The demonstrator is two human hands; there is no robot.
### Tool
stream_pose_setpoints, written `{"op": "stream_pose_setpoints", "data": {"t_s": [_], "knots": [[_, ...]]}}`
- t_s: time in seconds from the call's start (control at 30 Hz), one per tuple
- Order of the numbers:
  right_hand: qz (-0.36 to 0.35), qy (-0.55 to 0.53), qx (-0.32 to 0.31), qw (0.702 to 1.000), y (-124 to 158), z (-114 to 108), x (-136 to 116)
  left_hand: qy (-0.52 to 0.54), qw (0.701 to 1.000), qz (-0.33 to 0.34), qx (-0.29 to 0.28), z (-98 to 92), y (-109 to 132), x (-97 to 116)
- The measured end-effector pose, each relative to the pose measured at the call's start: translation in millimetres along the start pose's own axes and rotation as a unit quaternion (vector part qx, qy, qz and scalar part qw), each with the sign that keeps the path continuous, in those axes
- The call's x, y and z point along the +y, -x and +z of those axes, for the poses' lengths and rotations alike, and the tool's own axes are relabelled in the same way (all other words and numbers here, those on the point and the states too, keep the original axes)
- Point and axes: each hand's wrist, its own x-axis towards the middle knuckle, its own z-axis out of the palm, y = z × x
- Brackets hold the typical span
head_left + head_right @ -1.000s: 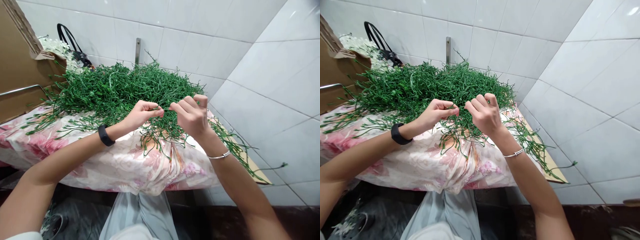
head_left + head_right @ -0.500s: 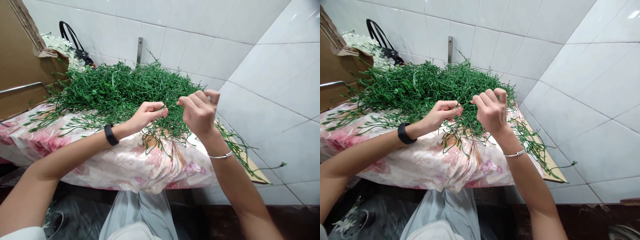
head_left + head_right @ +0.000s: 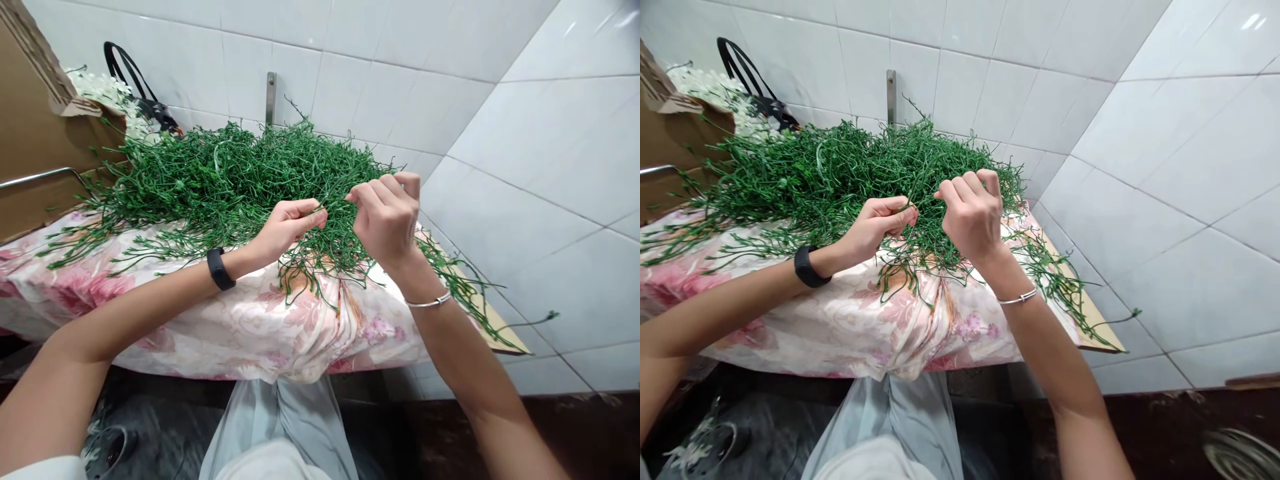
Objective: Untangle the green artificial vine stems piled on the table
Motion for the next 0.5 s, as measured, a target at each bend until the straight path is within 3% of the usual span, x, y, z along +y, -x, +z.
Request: {"op": "stream_pose_setpoints", "data": {"t_s": [0.4, 0.5], "knots": [[-0.002, -0.021, 0.047, 0.999, -2.1, 7.3, -2.0, -0.004, 1.000, -0.012, 0.020, 3.8, 0.3, -1.0], [0.008, -0.034, 0.036, 0.999, -3.5, 7.1, 1.3, -0.002, 0.999, -0.023, 0.024, 4.0, 0.7, -0.9]]}}
